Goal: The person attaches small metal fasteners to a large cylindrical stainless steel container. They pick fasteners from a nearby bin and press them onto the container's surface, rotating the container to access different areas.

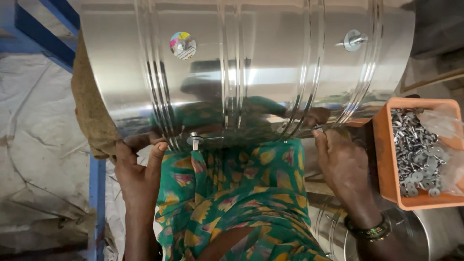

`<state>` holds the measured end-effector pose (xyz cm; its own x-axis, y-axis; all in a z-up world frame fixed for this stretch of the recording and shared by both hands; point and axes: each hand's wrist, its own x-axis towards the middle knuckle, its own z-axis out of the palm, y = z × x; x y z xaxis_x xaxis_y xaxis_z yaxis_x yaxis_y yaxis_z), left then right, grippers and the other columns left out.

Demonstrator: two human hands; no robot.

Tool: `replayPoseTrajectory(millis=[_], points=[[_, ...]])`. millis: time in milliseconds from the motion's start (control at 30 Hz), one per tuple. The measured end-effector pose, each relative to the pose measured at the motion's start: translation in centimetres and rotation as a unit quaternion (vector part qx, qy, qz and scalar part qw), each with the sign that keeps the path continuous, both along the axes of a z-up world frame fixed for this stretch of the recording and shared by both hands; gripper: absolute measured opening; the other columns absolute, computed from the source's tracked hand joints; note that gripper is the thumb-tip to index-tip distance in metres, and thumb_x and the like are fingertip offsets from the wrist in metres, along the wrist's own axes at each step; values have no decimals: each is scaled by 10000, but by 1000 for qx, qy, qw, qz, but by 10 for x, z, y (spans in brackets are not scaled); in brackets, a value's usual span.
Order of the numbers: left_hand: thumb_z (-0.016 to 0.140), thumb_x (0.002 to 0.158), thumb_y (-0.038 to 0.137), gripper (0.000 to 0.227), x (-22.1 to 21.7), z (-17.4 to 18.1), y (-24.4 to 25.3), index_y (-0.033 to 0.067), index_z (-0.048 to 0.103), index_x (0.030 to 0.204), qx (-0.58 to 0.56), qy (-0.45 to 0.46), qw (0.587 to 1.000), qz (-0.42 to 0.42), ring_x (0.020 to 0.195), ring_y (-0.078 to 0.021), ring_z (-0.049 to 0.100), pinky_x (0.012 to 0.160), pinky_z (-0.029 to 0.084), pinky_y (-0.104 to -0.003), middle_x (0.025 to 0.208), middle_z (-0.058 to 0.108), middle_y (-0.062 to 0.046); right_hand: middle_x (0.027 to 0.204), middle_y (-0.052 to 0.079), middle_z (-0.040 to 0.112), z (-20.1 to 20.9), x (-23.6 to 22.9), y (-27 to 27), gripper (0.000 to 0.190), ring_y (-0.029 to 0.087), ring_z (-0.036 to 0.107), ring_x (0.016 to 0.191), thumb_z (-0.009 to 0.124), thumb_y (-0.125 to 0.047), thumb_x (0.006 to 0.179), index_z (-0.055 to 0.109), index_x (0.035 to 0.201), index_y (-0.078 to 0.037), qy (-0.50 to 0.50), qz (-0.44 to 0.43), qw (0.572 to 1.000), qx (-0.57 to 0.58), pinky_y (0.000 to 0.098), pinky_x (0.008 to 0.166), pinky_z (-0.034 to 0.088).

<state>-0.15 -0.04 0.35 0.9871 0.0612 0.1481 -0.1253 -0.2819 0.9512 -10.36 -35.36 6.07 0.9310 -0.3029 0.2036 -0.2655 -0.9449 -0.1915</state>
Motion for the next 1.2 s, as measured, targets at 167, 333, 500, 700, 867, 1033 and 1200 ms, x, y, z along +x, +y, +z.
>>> replayPoseTrajectory(millis=[167, 333, 500, 700, 867, 1033, 1200], points=[[791, 975, 186, 300, 2, 2, 1, -2, 619, 1135, 54, -32, 998, 3, 978, -185, 657, 871, 497, -297, 1067, 720, -110, 643, 166, 566, 0, 6, 1, 449, 319, 552, 503, 579, -301, 1079, 579, 733, -15, 47, -60, 995, 70, 446, 552, 450], [777, 944, 208, 288, 2, 3, -4, 19, 631, 1105, 16, 36, 999, 33, 882, -180, 617, 671, 469, -315, 1035, 729, -87, 627, 161, 594, -4, 2, 0, 401, 269, 578, 537, 586, -271, 1060, 634, 773, 4, -21, -51, 986, 160, 415, 552, 444], [777, 979, 166, 285, 0, 5, -3, 2, 617, 1150, 47, -76, 996, 3, 1008, -219, 685, 888, 507, -333, 1092, 716, -109, 774, 94, 661, -16, -6, -4, 327, 155, 619, 663, 538, -278, 1094, 710, 1033, -6, -72, -15, 949, 307, 329, 606, 497], [785, 984, 167, 329, 1, 5, 2, -8, 601, 1193, 82, -100, 992, -14, 1069, -258, 682, 934, 495, -362, 1135, 706, -119, 827, 56, 705, -34, -28, -13, 315, 118, 628, 731, 540, -265, 1093, 728, 1124, -15, -28, -69, 927, 369, 296, 663, 511], [799, 972, 200, 338, 0, 1, 0, 2, 614, 1175, 107, -64, 992, 5, 1044, -254, 679, 890, 478, -359, 1111, 722, -110, 880, 108, 767, -58, -24, -5, 296, 145, 718, 721, 614, -248, 983, 716, 1178, -51, 49, -65, 955, 286, 312, 654, 545], [797, 975, 223, 341, 0, -2, 3, 13, 618, 1175, 109, -65, 992, 10, 1011, -237, 681, 875, 469, -352, 1098, 735, -99, 879, 114, 769, -82, -12, -7, 282, 162, 754, 744, 614, -260, 996, 726, 1173, -71, 39, -60, 962, 262, 328, 654, 569], [781, 1002, 187, 301, -3, -10, 2, 15, 620, 1190, 41, -55, 998, -5, 1011, -204, 659, 908, 487, -327, 1121, 722, -108, 753, 142, 747, -108, 2, -11, 353, 245, 749, 676, 642, -325, 951, 718, 1187, -74, 137, -85, 948, 276, 387, 617, 562]])
